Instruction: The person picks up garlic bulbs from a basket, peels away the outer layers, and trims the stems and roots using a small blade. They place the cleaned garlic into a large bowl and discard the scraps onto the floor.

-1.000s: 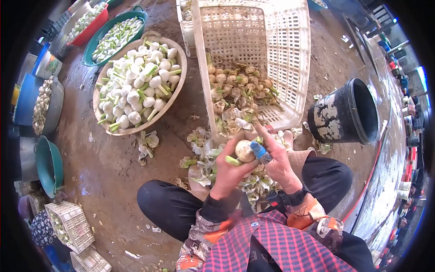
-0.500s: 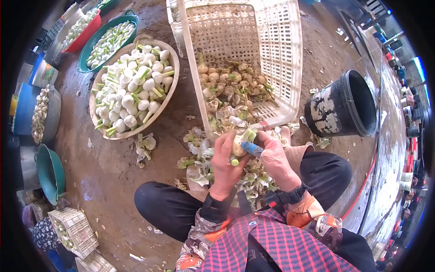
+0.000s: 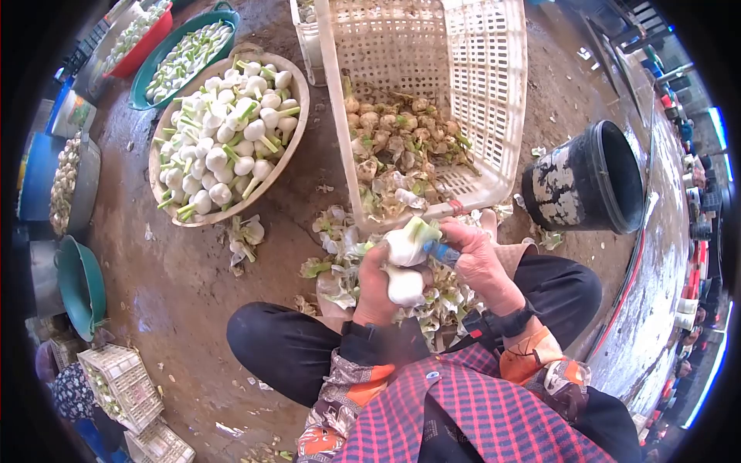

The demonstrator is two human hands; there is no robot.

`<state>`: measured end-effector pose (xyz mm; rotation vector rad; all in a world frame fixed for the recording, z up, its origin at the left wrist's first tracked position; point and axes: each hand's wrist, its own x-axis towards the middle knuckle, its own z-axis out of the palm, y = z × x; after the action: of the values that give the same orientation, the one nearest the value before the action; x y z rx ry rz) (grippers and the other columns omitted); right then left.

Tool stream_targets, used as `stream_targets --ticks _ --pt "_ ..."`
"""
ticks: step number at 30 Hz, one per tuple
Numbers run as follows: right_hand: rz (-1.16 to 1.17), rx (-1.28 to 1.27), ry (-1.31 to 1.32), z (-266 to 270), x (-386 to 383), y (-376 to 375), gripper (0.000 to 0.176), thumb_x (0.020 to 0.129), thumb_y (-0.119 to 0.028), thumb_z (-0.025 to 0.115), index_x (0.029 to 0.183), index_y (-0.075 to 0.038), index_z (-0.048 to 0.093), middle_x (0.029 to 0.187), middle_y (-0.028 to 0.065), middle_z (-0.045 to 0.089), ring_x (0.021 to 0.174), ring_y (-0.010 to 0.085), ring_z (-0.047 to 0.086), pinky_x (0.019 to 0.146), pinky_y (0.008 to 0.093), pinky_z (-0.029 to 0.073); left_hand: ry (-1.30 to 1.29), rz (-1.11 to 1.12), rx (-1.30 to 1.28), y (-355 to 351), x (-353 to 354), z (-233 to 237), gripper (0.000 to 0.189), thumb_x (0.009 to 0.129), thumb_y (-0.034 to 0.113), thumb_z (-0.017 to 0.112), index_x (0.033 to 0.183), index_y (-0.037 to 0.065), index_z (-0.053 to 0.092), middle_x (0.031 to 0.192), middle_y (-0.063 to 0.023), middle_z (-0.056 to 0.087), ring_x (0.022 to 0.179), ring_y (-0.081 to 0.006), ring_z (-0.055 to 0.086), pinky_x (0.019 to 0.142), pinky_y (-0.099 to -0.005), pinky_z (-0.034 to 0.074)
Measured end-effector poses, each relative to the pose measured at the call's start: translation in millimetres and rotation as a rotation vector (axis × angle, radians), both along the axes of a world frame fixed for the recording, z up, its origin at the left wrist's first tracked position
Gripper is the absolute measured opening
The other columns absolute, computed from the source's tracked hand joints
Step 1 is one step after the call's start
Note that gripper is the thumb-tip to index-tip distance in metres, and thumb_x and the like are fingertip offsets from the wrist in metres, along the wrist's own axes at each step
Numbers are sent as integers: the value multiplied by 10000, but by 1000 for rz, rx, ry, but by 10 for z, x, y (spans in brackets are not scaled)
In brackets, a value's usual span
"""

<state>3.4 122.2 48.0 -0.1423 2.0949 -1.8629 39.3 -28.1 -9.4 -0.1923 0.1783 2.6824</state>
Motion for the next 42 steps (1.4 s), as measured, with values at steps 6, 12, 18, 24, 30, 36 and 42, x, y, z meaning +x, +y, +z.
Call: stream_targets --ticks 6,12,18,24,30,36,42 --pt "-256 537 491 -73 37 -116 263 690 54 658 942 -20 645 814 88 633 743 207 616 687 306 472 -77 175 -914 84 -39 50 532 923 352 510 1333 41 373 1101 -135 570 878 -193 618 636 -353 561" --pt "-79 480 558 -35 135 -113 296 629 83 586 891 -40 649 814 120 618 744 292 600 672 351 480 1 174 -669 238 -2 276 522 891 315 597 1265 19 386 1092 -75 545 955 -124 545 804 -264 467" --pt "-111 -154 -380 59 119 69 69 781 -13 649 845 -31 670 812 47 656 718 129 594 657 269 464 17 -33 -573 15 -41 201 466 783 227 585 1172 14 442 988 -98 586 806 -185 621 659 -314 543" --pt "-658 -776 -469 -350 -108 297 211 920 -114 443 1047 19 547 968 145 629 903 227 623 761 379 521 98 -50 -535 -16 30 354 597 632 136 546 1193 -40 440 908 -150 613 647 -219 638 564 -298 530" --pt "321 1243 109 -111 -6 339 288 756 4 535 1033 -29 605 843 140 665 798 302 646 719 367 503 45 2 -621 -23 -26 384 503 749 121 636 1188 -33 444 979 -173 605 628 -269 647 547 -326 533" --pt "406 642 639 415 -65 160 409 709 -6 619 1113 -50 571 1029 147 583 969 325 572 797 411 467 61 -158 -704 -63 -22 354 347 798 63 618 1118 -22 513 926 -70 605 782 -138 621 639 -243 503" --pt "530 776 583 436 -112 205 490 609 73 605 1083 -46 576 935 115 580 866 325 590 694 392 475 -76 -116 -568 -36 3 255 361 823 101 614 1142 -37 519 952 -114 620 747 -175 641 603 -293 544"
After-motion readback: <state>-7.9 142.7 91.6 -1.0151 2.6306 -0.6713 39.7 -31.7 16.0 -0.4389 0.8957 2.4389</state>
